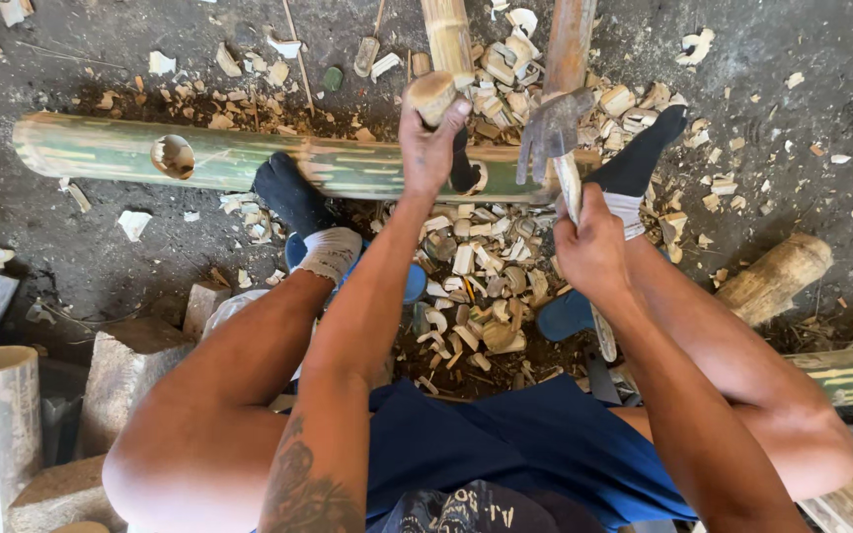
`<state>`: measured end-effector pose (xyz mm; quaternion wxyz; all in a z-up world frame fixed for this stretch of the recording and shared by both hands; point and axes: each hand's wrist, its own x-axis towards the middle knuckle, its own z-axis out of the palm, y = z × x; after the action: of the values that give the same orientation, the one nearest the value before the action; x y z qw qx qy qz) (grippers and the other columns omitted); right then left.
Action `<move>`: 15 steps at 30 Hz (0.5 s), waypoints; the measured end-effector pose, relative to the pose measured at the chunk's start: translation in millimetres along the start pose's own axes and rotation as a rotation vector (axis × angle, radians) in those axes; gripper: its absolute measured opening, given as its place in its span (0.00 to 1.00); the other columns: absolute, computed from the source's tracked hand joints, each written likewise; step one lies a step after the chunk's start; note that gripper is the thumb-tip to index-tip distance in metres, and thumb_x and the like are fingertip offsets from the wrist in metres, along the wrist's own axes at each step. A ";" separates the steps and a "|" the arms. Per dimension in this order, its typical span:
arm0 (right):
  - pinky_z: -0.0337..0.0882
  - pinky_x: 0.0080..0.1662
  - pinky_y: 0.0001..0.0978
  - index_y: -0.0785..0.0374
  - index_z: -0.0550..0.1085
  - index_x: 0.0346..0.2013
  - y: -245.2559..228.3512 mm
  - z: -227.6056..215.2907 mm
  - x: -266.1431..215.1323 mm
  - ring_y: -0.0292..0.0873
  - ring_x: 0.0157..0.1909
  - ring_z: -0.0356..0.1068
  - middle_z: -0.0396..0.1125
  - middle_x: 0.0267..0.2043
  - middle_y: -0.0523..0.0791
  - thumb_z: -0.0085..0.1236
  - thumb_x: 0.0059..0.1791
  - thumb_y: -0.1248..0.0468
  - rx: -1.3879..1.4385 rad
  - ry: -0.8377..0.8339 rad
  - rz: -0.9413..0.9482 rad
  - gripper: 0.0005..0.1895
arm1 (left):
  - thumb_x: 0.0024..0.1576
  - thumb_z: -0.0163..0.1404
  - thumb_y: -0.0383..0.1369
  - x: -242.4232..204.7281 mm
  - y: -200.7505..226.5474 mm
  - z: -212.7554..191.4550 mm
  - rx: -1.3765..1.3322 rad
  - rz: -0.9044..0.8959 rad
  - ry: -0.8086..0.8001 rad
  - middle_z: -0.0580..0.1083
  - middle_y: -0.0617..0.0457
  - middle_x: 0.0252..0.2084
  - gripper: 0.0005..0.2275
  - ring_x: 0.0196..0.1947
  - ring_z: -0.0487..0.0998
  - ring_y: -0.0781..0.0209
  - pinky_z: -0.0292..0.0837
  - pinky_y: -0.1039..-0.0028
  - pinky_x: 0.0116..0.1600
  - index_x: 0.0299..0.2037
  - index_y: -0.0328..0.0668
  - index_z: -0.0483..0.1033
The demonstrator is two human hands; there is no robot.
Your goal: The person uses a chisel and mallet to carve a hole into a bamboo pole, then measures and marks another pole with a tape measure and pencil.
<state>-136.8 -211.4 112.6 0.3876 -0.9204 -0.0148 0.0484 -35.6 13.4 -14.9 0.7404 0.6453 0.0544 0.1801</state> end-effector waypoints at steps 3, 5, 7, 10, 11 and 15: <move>0.73 0.34 0.49 0.67 0.67 0.43 -9.7 1.9 5.9 0.59 0.33 0.76 0.72 0.32 0.59 0.48 0.50 0.73 0.006 -0.045 0.027 0.07 | 0.55 0.63 0.30 13.1 6.8 1.6 -0.056 -0.027 -0.019 0.75 0.51 0.43 0.19 0.41 0.78 0.64 0.81 0.74 0.45 0.51 0.36 0.68; 0.72 0.34 0.49 0.67 0.67 0.43 -13.0 2.5 4.9 0.58 0.32 0.76 0.72 0.31 0.59 0.48 0.50 0.72 0.006 -0.082 0.069 0.07 | 0.53 0.65 0.27 11.3 6.5 3.1 -0.107 -0.030 -0.004 0.74 0.52 0.41 0.18 0.39 0.77 0.66 0.78 0.75 0.43 0.48 0.35 0.68; 0.72 0.34 0.49 0.67 0.67 0.44 -15.4 0.5 4.9 0.58 0.31 0.76 0.72 0.31 0.58 0.48 0.51 0.72 -0.007 -0.090 0.067 0.07 | 0.52 0.65 0.26 9.5 5.1 5.2 -0.027 -0.045 0.015 0.75 0.53 0.39 0.19 0.38 0.78 0.67 0.78 0.76 0.44 0.48 0.37 0.67; 0.73 0.35 0.47 0.67 0.67 0.43 -18.3 -1.4 8.7 0.57 0.32 0.77 0.72 0.31 0.58 0.47 0.51 0.73 0.024 -0.079 0.003 0.07 | 0.51 0.64 0.24 12.8 1.7 5.7 0.001 -0.036 0.041 0.75 0.54 0.39 0.19 0.38 0.77 0.67 0.78 0.76 0.45 0.47 0.36 0.67; 0.73 0.34 0.47 0.67 0.67 0.43 -19.0 -1.9 9.4 0.57 0.32 0.76 0.72 0.31 0.57 0.47 0.50 0.73 0.027 -0.075 -0.002 0.07 | 0.51 0.64 0.24 11.9 0.6 4.4 -0.002 -0.030 0.049 0.75 0.53 0.38 0.19 0.38 0.77 0.67 0.77 0.76 0.45 0.47 0.35 0.67; 0.72 0.34 0.48 0.67 0.67 0.43 -24.3 -0.2 15.4 0.56 0.32 0.76 0.71 0.31 0.57 0.48 0.50 0.73 0.021 -0.046 -0.049 0.07 | 0.50 0.62 0.23 12.6 -4.5 -3.3 -0.036 -0.081 0.049 0.75 0.53 0.36 0.17 0.35 0.78 0.67 0.77 0.76 0.42 0.46 0.35 0.68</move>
<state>-121.1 -193.6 129.0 0.3980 -0.9143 -0.0457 0.0600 -24.0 20.4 -17.8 0.7569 0.6247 0.0953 0.1666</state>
